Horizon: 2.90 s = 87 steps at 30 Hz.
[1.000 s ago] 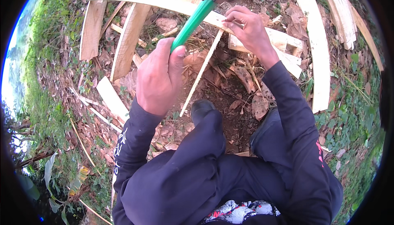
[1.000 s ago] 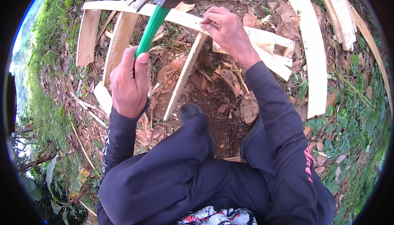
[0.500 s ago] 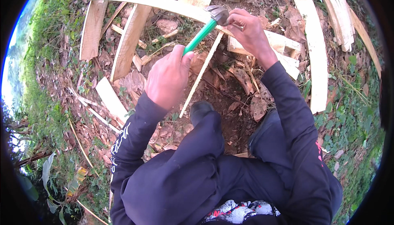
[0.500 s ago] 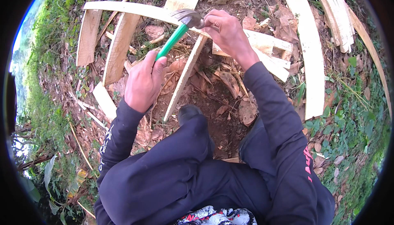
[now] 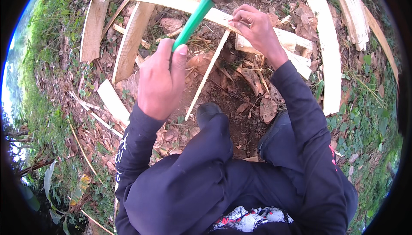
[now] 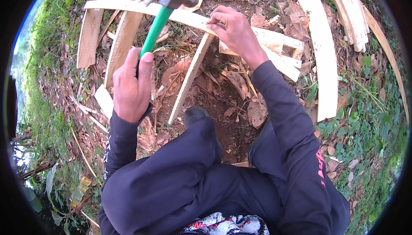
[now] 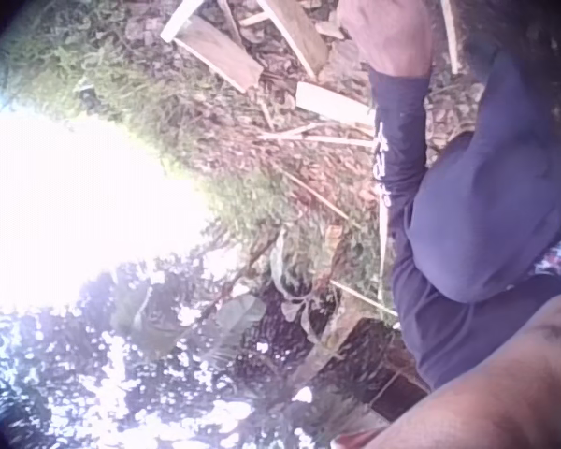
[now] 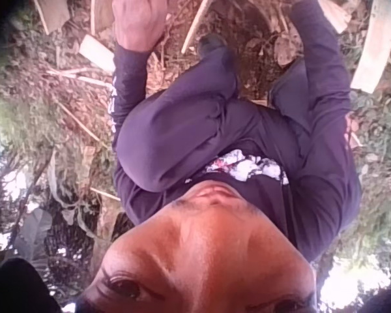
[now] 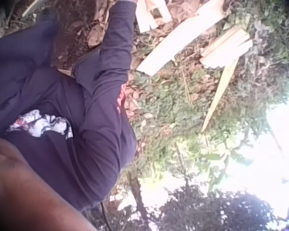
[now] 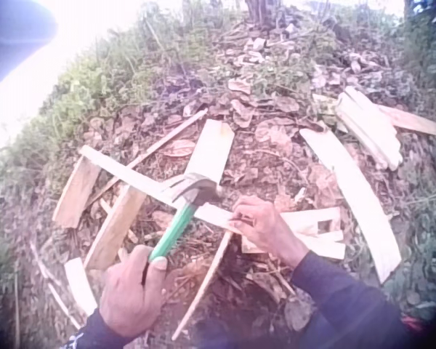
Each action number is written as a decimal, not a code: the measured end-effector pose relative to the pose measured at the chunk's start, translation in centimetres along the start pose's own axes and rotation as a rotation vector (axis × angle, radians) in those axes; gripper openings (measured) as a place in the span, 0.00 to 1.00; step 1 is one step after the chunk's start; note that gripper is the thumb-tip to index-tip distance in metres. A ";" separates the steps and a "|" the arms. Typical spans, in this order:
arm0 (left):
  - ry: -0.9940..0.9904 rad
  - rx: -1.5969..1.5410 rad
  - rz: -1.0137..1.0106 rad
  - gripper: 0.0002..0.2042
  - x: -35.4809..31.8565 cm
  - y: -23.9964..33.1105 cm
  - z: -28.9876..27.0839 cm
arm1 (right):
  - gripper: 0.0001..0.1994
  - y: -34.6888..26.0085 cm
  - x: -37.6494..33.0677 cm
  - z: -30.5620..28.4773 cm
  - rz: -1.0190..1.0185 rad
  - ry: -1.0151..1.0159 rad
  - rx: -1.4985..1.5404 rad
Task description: The person assembles a wooden frame on the ground using a hammer to drive nails into the joints. They repeatedly position planks, hammer them together, and adjust the frame's alignment.
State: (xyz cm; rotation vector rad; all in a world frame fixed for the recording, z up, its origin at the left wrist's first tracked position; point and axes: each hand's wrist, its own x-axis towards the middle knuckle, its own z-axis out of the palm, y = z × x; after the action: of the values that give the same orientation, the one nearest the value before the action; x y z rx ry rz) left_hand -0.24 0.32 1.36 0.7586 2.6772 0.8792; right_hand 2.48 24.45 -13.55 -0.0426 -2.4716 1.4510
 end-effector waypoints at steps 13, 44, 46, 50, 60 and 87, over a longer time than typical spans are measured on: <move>-0.135 0.055 0.016 0.07 -0.6 -1.4 -2.1 | 0.22 0.4 -1.8 -6.5 0.511 -0.586 -0.412; 0.009 0.032 0.141 0.11 0.3 -0.2 -0.2 | 0.29 1.4 -3.4 -5.8 0.773 -0.490 -0.020; 0.119 -0.029 0.117 0.11 -0.3 0.0 -0.1 | 0.26 0.6 -2.8 -6.0 0.797 -0.517 -0.014; -0.163 0.149 0.159 0.11 -0.9 -3.5 1.4 | 0.25 0.2 -2.7 -5.7 0.782 -0.501 0.006; -0.122 0.022 0.100 0.13 -2.6 -2.9 2.6 | 0.24 0.6 -3.1 -5.7 0.805 -0.513 0.009; 0.101 -0.195 0.017 0.11 -3.2 -1.7 2.2 | 0.22 1.6 -3.7 -5.6 0.786 -0.491 0.030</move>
State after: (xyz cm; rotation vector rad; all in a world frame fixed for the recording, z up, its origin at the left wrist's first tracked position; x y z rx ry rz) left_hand 2.61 -1.50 -1.26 0.7101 2.6220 1.1918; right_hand 7.28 29.44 -13.13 -0.8277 -3.0011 1.9765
